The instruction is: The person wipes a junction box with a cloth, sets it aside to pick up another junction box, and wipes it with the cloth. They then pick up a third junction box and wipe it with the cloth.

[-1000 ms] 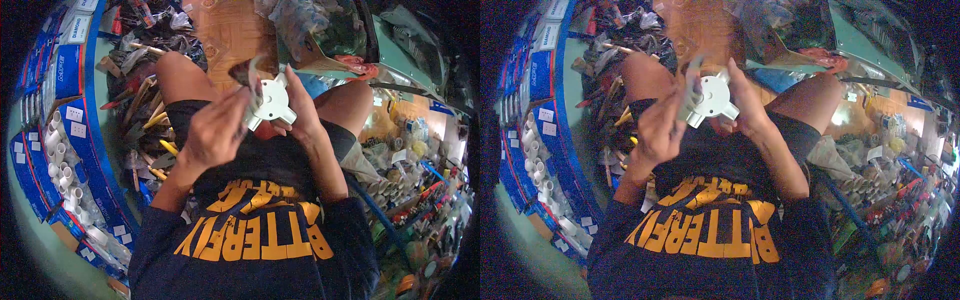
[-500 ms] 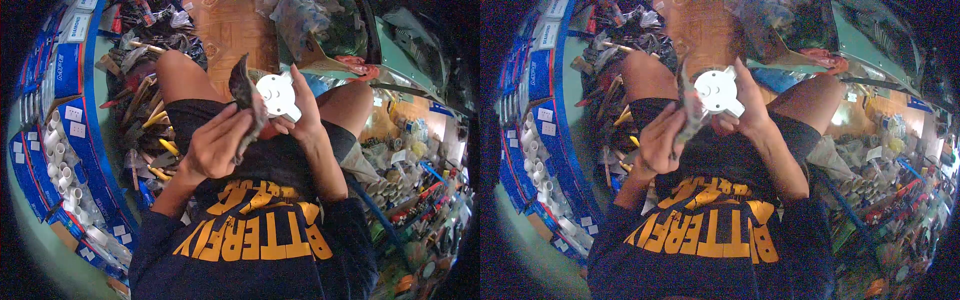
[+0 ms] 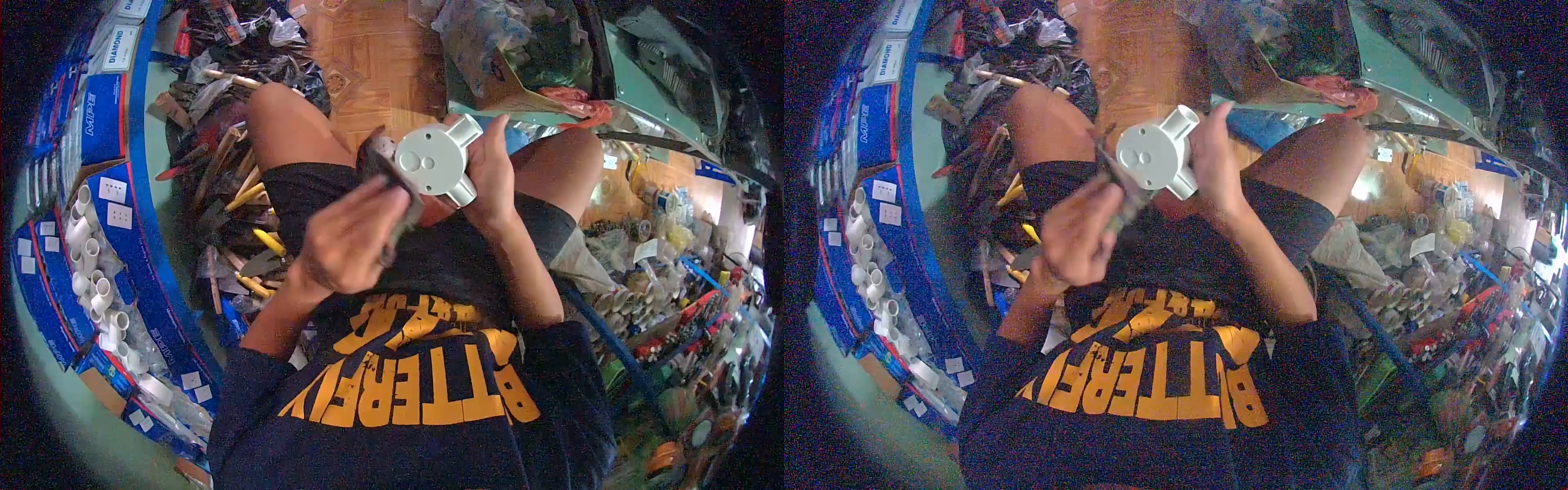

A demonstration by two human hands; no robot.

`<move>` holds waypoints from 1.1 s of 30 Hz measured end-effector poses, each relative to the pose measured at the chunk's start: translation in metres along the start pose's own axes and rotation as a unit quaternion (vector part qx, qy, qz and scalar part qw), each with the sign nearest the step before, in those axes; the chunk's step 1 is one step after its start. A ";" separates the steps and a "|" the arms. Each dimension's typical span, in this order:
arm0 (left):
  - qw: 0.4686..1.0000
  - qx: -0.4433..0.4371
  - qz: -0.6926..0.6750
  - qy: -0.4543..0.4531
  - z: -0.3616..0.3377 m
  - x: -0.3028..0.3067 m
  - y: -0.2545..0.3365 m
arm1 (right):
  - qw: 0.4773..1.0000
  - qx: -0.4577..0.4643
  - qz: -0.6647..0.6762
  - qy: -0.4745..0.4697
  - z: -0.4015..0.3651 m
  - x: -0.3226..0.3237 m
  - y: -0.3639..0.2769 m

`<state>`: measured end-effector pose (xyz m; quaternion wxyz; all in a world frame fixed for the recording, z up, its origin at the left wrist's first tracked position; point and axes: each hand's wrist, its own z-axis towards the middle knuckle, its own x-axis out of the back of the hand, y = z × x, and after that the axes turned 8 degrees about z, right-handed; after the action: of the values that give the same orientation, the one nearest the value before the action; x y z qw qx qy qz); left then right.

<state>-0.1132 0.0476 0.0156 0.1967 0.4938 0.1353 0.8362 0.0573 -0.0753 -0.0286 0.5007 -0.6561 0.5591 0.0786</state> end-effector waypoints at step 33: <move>0.750 0.467 -0.456 0.109 0.024 -0.013 0.001 | 0.858 0.470 -0.205 -0.015 -0.009 -0.011 0.005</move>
<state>-0.0867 0.0410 0.0174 0.2835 0.3088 0.7385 0.5282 0.0455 -0.0741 -0.0202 0.7628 -0.4415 0.3747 -0.2878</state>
